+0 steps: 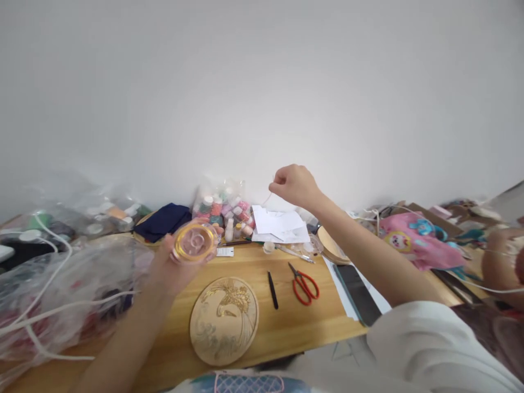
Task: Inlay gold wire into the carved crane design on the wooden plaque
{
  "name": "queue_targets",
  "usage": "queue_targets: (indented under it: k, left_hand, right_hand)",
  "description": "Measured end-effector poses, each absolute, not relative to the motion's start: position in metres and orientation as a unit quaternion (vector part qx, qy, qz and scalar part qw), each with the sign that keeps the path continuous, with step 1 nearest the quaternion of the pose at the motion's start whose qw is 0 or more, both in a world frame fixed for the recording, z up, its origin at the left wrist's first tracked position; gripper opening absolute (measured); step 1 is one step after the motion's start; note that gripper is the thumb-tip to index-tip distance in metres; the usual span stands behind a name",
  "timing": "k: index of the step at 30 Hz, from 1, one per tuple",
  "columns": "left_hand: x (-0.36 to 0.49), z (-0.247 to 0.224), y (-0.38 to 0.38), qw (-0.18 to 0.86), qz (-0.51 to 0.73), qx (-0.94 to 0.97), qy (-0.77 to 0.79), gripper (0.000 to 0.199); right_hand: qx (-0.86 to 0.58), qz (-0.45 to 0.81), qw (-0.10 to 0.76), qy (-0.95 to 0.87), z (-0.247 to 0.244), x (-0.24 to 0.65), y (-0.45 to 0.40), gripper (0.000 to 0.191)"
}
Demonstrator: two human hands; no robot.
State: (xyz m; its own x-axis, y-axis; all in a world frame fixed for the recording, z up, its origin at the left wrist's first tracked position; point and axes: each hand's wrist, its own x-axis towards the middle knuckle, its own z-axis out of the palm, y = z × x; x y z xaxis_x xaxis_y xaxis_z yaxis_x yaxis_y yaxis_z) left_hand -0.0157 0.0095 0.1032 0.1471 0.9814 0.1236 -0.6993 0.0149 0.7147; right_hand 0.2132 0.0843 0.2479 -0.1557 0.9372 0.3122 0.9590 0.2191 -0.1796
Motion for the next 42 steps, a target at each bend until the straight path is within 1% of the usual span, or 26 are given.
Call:
queue_targets:
  k: [1,4,5,6,9,11,15,20,24,30,36,39,42]
  left_hand:
    - [-0.013,0.107,0.01,0.676,0.643,0.289,0.213,0.052]
    - [-0.005,0.117,0.014,0.653,0.696,0.18,0.239,0.07]
    - [-0.003,0.118,0.015,0.644,0.706,0.162,0.246,0.072]
    - [-0.002,0.119,0.017,0.637,0.713,0.152,0.25,0.068]
    - [-0.003,0.113,0.021,0.615,0.734,0.136,0.253,0.046]
    - [-0.006,0.107,0.023,0.6,0.748,0.122,0.255,0.036]
    - [-0.009,0.099,0.019,0.582,0.766,0.086,0.26,0.029]
    - [-0.003,0.099,0.014,0.61,0.748,0.048,0.258,0.042]
    - [0.004,0.097,0.015,0.655,0.705,0.054,0.268,0.055]
    - [0.007,0.095,0.015,0.686,0.661,0.08,0.292,0.068]
    - [0.009,0.103,0.007,0.753,0.599,0.139,0.235,0.086]
    - [0.012,0.111,0.007,0.771,0.571,0.166,0.229,0.086]
    - [0.017,0.117,0.01,0.766,0.566,0.186,0.24,0.079]
  right_hand:
    - [-0.636,-0.023,0.177,-0.751,0.247,0.217,0.085,0.014]
    - [-0.664,0.0,0.159,-0.731,0.243,0.229,0.08,0.02]
    - [-0.669,0.013,0.148,-0.728,0.24,0.232,0.076,0.021]
    - [-0.671,0.028,0.135,-0.729,0.236,0.235,0.071,0.021]
    - [-0.66,0.072,0.088,-0.743,0.222,0.244,0.051,0.023]
    - [-0.651,0.09,0.055,-0.752,0.209,0.249,0.039,0.024]
    - [-0.631,0.143,-0.015,-0.762,0.176,0.256,0.023,0.026]
    - [-0.609,0.21,-0.084,-0.76,0.138,0.253,0.015,0.028]
    - [-0.628,0.207,-0.116,-0.741,0.117,0.25,0.011,0.029]
    - [-0.675,0.177,-0.113,-0.708,0.095,0.257,0.009,0.023]
    - [-0.691,0.19,-0.079,-0.693,0.069,0.253,0.004,0.025]
    - [-0.698,0.199,-0.06,-0.685,0.059,0.245,0.0,0.023]
    - [-0.708,0.204,-0.033,-0.675,0.055,0.243,-0.006,0.023]
